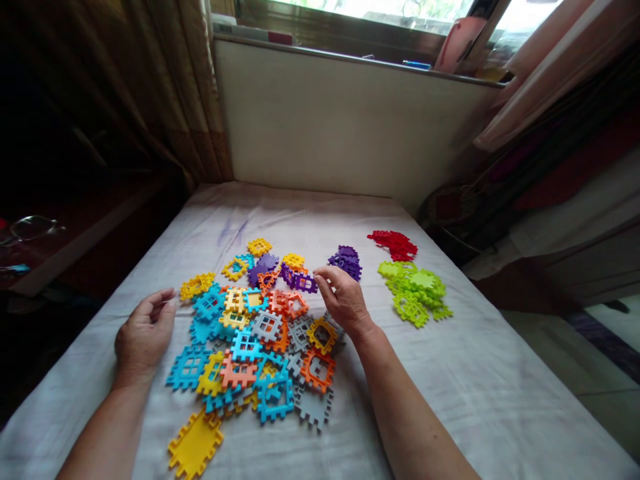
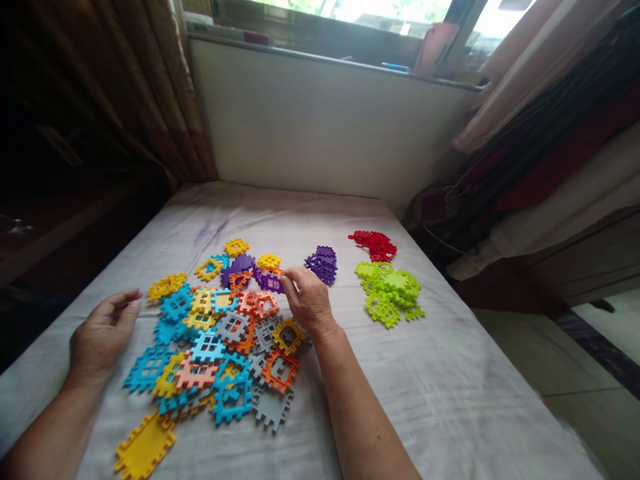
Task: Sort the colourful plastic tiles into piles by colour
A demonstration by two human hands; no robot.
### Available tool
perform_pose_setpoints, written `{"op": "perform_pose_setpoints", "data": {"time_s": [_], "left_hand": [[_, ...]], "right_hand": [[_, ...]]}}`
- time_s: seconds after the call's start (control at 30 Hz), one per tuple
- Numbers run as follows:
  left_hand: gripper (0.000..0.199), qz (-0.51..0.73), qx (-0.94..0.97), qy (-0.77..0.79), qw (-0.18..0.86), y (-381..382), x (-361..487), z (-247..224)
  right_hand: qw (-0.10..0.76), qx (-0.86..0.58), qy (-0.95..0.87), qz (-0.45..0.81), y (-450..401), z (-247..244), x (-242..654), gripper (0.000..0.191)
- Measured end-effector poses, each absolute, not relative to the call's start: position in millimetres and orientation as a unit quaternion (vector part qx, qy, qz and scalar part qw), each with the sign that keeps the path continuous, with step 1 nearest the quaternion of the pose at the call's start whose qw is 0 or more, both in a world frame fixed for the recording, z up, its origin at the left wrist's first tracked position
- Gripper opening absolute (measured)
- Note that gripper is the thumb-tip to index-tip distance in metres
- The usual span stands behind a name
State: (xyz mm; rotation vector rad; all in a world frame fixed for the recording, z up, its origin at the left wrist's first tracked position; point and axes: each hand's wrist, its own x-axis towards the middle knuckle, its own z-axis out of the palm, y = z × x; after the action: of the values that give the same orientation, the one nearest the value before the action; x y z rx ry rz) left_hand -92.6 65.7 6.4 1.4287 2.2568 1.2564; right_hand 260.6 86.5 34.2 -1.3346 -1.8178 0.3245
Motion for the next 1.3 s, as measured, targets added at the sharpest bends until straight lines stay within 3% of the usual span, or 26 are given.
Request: {"op": "perform_pose_setpoints", "data": {"time_s": [0.27,0.37,0.5,0.7,0.8,0.97,1.3], "left_hand": [[0.044,0.431,0.478,0.76,0.095,66.0,-87.5,12.4],[0.044,0.432,0.477,0.759,0.099,65.5,-85.8,14.8],[0.046,0.423,0.473,0.766,0.103,64.7,-84.8,16.7],[0.043,0.425,0.475,0.765,0.094,65.0,-86.8,13.3],[0.042,0.424,0.479,0.764,0.09,65.6,-89.3,10.3],[0.044,0.418,0.481,0.765,0.092,65.3,-92.0,8.1],[0.045,0.401,0.481,0.773,0.101,66.6,-93.4,7.0]], "right_hand": [[0.416,-0.594,-0.579,0.373,92.6,23.9,268.9,0.032],[0.438,-0.607,-0.542,0.381,94.1,26.6,276.0,0.031],[0.336,-0.716,-0.547,0.276,93.3,33.0,283.0,0.02],[0.336,-0.654,-0.518,0.437,88.4,41.2,292.6,0.024],[0.348,-0.668,-0.5,0.427,88.9,43.3,305.3,0.028],[0.538,-0.666,-0.399,0.329,106.1,37.8,325.9,0.046],[0.521,-0.704,-0.397,0.274,121.3,13.1,319.5,0.045]]}}
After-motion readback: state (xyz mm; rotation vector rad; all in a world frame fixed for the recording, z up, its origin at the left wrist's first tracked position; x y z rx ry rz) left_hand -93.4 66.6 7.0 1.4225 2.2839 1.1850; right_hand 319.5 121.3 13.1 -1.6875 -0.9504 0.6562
